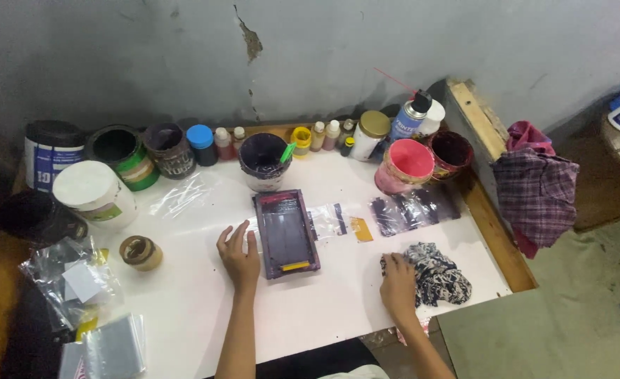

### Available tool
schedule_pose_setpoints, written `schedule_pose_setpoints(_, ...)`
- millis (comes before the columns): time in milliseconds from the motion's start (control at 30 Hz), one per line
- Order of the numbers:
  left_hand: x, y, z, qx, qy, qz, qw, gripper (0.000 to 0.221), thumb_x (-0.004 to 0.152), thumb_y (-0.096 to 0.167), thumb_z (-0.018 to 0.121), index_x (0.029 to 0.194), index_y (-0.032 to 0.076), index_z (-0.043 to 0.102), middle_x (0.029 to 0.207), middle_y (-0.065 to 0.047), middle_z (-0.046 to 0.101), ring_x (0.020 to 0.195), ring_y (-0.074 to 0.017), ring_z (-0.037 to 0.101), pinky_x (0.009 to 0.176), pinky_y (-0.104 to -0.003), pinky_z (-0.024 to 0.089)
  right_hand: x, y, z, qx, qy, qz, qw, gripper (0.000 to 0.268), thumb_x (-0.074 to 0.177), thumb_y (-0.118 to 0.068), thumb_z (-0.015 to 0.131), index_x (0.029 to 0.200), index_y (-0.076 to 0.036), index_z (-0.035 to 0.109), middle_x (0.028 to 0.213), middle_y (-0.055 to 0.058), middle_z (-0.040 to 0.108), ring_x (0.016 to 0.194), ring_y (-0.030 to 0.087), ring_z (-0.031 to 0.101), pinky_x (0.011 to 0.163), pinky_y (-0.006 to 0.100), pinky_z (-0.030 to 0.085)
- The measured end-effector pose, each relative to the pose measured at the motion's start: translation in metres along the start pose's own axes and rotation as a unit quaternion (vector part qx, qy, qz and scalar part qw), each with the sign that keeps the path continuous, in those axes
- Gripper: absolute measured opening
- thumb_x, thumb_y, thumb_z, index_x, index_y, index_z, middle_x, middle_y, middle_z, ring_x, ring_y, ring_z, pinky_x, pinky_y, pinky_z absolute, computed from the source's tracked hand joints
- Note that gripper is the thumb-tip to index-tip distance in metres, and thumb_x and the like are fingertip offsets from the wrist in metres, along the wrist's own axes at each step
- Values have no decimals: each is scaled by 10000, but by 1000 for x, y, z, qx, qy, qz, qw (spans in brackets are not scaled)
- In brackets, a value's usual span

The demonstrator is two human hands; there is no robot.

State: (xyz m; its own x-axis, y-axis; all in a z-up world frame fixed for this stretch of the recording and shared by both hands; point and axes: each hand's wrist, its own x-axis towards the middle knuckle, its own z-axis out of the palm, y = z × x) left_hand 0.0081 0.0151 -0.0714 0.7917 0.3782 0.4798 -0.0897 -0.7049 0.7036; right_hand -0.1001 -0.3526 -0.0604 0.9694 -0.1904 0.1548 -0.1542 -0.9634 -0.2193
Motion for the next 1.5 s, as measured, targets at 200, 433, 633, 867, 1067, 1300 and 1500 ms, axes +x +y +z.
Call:
schedule_pose_setpoints(200, 1, 2, -2, -4, 2, -7, 1000, 238, 1046, 294, 598, 1249, 236, 708, 1223, 28, 720, 1310, -237, 523, 1062, -387, 436, -4, -26, -39, 103, -126, 60, 985, 491, 884, 60, 580, 1286, -185, 719, 1255, 47, 732, 1180, 276, 687, 1048, 393, 530)
schedule_pose_setpoints(433, 0, 3, -4, -10, 4, -6, 1000, 225, 1042, 259, 612, 1233, 196, 712, 1189, -6, 725, 1289, -247, 538, 1074, -389, 441, 11, -56, -51, 263, -140, 160, 941, 253, 850, -63, 769, 1077, -162, 813, 1104, 76, 786, 1110, 293, 719, 971, 369, 563)
schedule_pose_setpoints(633, 1, 1, -2, -2, 1, 9, 1000, 250, 979, 224, 688, 1227, 204, 717, 1176, -6, 724, 1288, -243, 534, 1087, -389, 440, 12, -74, -66, 405, -174, 207, 874, 521, 716, -109, 928, 1207, -144, 757, 1266, 153, 685, 1242, 330, 635, 1045, 368, 532)
schedule_pose_setpoints(867, 0, 6, -5, -5, -10, -11, 1000, 255, 994, 232, 671, 1243, 193, 711, 1194, -17, 715, 1299, -247, 522, 1085, -393, 439, 14, -56, -44, 317, -147, 132, 927, 203, 787, -93, 823, 977, -160, 806, 1004, 67, 790, 1066, 276, 729, 957, 392, 566)
schedule_pose_setpoints(1067, 0, 4, -4, -9, -16, -15, 1000, 256, 999, 247, 669, 1246, 193, 707, 1200, -17, 713, 1304, -250, 519, 1084, -396, 438, 20, -59, -42, 279, -130, 78, 948, 103, 761, -73, 815, 775, -174, 799, 870, 39, 783, 961, 270, 740, 867, 375, 584)
schedule_pose_setpoints(1300, 0, 23, -16, 40, -29, -25, 998, 262, 935, 370, 757, 1161, 242, 731, 1053, 30, 726, 1113, -204, 604, 977, -368, 495, 38, -88, -93, 243, -219, 30, 944, 397, 783, -270, 839, 1146, -133, 754, 964, 127, 783, 918, 341, 704, 872, 462, 538)
schedule_pose_setpoints(1500, 1, 43, -24, 80, -80, -58, 992, 327, 903, 434, 772, 1133, 203, 763, 768, -30, 734, 733, -223, 691, 715, -367, 565, 65, -87, -39, 107, -6, -46, 993, 343, 1037, -212, 566, 1357, -120, 647, 1281, 155, 652, 1175, 354, 642, 937, 489, 569)
